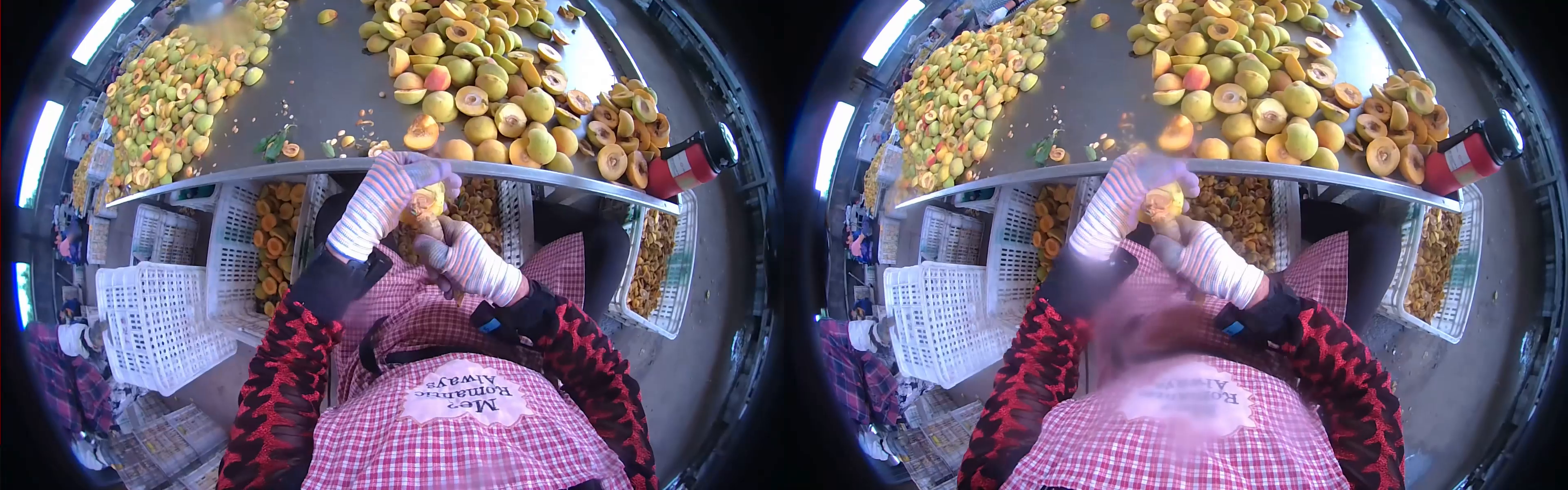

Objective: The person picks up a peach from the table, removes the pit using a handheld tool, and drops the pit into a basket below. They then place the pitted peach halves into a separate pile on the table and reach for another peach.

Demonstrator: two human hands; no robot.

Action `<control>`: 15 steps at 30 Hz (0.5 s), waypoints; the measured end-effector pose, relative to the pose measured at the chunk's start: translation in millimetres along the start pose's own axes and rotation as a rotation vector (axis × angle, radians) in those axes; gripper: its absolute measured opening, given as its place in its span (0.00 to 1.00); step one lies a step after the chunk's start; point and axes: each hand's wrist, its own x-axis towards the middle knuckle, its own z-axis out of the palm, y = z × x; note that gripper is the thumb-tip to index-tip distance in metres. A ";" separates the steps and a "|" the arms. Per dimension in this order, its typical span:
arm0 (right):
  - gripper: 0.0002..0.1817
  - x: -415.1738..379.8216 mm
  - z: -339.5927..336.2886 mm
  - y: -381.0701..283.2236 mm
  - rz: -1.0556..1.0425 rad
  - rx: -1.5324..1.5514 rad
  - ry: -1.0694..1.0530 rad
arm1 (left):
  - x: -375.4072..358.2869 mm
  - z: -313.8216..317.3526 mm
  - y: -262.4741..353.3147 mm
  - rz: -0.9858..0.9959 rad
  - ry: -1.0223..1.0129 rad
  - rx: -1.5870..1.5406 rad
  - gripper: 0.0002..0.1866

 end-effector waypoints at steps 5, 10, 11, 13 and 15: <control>0.14 14.0 -6.8 -3.7 0.007 0.293 -0.118 | 3.3 -6.3 2.7 0.123 0.037 -0.162 0.18; 0.15 22.0 -3.9 -12.0 -0.004 0.123 -0.046 | 3.3 -9.2 3.0 0.094 0.103 -0.249 0.18; 0.15 27.5 1.9 -5.7 -0.044 0.035 0.035 | 8.0 -9.0 3.1 0.104 0.148 -0.110 0.19; 0.15 25.9 7.0 -9.8 -0.099 -0.039 0.095 | 7.2 -9.2 3.8 0.166 0.180 -0.049 0.20; 0.16 16.9 2.5 -24.0 -0.046 0.136 -0.062 | 0.0 -9.5 8.4 0.227 0.125 -0.202 0.20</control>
